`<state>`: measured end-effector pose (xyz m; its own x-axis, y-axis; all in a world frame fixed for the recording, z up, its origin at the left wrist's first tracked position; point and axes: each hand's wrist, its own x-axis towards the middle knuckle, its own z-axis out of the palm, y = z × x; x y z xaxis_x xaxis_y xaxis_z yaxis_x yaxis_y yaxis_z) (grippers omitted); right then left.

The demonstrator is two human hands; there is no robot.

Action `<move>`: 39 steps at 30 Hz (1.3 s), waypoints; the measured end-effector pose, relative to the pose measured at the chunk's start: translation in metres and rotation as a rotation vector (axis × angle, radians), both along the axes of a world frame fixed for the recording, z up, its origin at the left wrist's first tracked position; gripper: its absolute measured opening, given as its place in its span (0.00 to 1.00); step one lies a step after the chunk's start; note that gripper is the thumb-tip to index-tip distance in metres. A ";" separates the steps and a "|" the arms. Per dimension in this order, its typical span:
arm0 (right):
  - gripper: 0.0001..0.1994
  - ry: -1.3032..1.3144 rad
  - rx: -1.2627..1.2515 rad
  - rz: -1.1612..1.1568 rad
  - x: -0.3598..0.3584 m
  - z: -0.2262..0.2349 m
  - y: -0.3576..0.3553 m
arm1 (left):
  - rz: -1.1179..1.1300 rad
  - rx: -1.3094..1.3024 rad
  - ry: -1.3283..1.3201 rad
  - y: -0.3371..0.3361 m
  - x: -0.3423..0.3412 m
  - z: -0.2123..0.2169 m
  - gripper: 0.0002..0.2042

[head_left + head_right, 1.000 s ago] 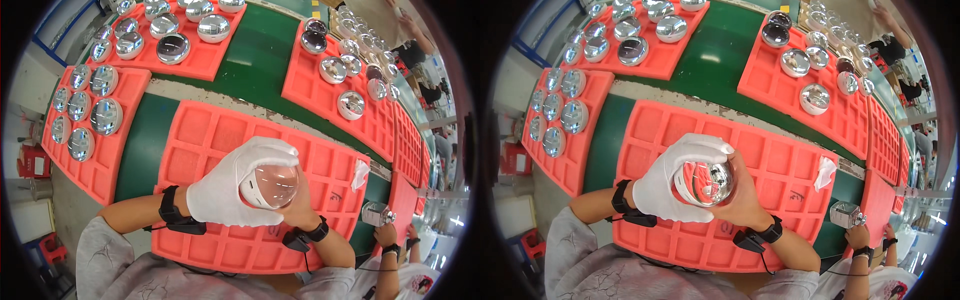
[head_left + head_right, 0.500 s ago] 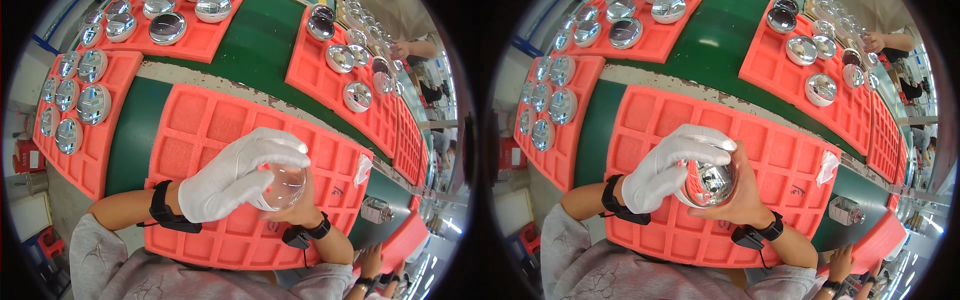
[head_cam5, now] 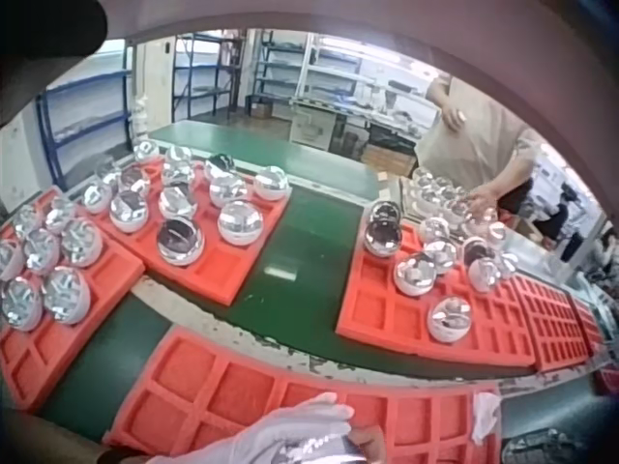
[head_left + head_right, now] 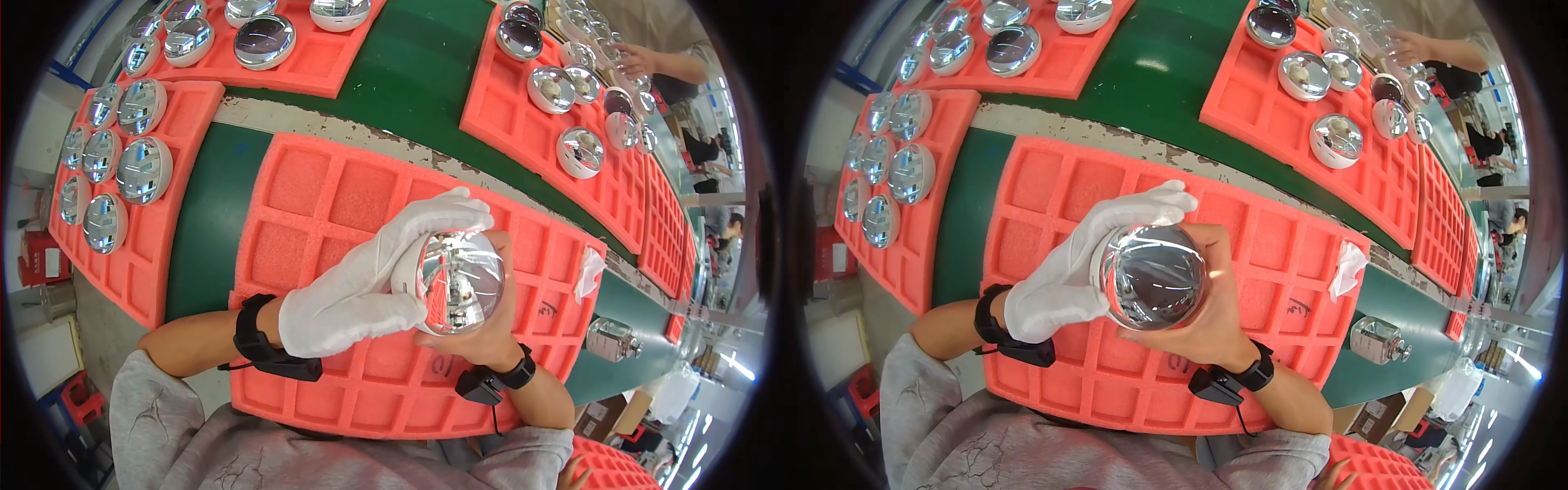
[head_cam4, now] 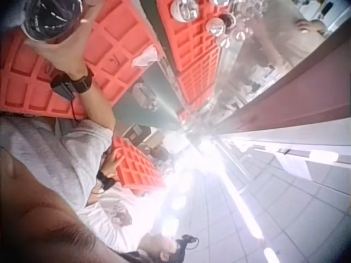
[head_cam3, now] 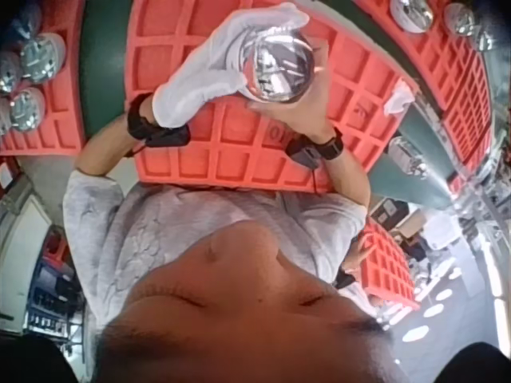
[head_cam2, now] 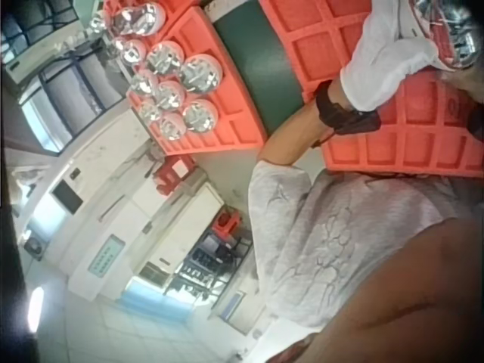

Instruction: Inspecting and wiping reflective electronic components at a manual assembly station.

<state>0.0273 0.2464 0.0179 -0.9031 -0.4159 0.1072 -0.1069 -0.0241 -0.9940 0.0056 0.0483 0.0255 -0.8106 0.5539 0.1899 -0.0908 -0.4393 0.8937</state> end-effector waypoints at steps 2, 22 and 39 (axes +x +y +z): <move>0.47 0.019 0.009 -0.004 0.000 0.000 0.000 | -0.008 0.009 0.006 0.000 0.000 -0.002 0.42; 0.50 0.383 0.049 -0.054 -0.001 -0.001 -0.011 | -0.155 0.172 -0.070 -0.003 -0.004 -0.009 0.32; 0.51 0.336 -0.046 -0.052 0.000 -0.006 -0.012 | -0.131 0.212 -0.127 -0.001 -0.004 -0.007 0.30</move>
<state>0.0269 0.2347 0.0116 -0.8340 -0.3578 0.4200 -0.4307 -0.0535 -0.9009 0.0017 0.0476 0.0184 -0.7593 0.6144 0.2143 -0.2644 -0.5922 0.7612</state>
